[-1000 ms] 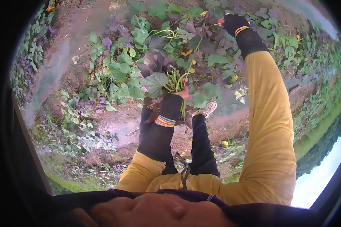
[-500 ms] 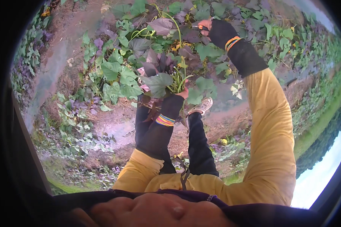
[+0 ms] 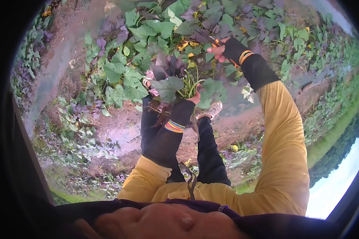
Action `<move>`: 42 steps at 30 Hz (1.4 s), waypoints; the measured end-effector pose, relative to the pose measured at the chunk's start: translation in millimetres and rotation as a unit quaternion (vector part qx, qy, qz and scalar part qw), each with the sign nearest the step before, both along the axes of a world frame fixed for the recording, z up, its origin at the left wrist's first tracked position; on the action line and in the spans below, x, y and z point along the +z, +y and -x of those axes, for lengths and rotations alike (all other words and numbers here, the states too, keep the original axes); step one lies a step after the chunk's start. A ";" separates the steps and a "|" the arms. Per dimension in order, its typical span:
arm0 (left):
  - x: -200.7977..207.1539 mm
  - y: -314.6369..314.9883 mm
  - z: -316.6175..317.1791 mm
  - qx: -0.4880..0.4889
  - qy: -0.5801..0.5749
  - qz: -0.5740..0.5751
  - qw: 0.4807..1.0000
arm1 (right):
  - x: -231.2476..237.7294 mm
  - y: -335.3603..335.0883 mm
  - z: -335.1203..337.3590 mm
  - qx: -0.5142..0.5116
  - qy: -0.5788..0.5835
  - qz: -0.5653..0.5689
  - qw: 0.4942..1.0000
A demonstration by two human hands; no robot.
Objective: The person harvests potato leaves and stems by hand and with shears in a field, bunching them together while walking through the crop.
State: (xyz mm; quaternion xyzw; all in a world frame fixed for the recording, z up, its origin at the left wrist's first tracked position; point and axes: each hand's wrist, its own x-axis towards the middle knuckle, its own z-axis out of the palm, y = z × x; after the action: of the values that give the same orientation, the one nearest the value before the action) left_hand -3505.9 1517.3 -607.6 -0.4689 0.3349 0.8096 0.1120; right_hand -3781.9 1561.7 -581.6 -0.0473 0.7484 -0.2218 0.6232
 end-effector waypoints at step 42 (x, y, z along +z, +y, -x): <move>54.9 -14.0 60.9 0.025 0.079 -0.308 0.948 | 51.4 89.7 -93.7 -0.263 0.024 0.190 0.946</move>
State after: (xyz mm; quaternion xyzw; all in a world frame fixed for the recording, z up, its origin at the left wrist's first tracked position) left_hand -3566.9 1503.4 -552.7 -0.3546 0.0645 0.9102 0.2039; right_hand -3688.2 1651.4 -530.1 0.0280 0.6928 -0.5149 0.5041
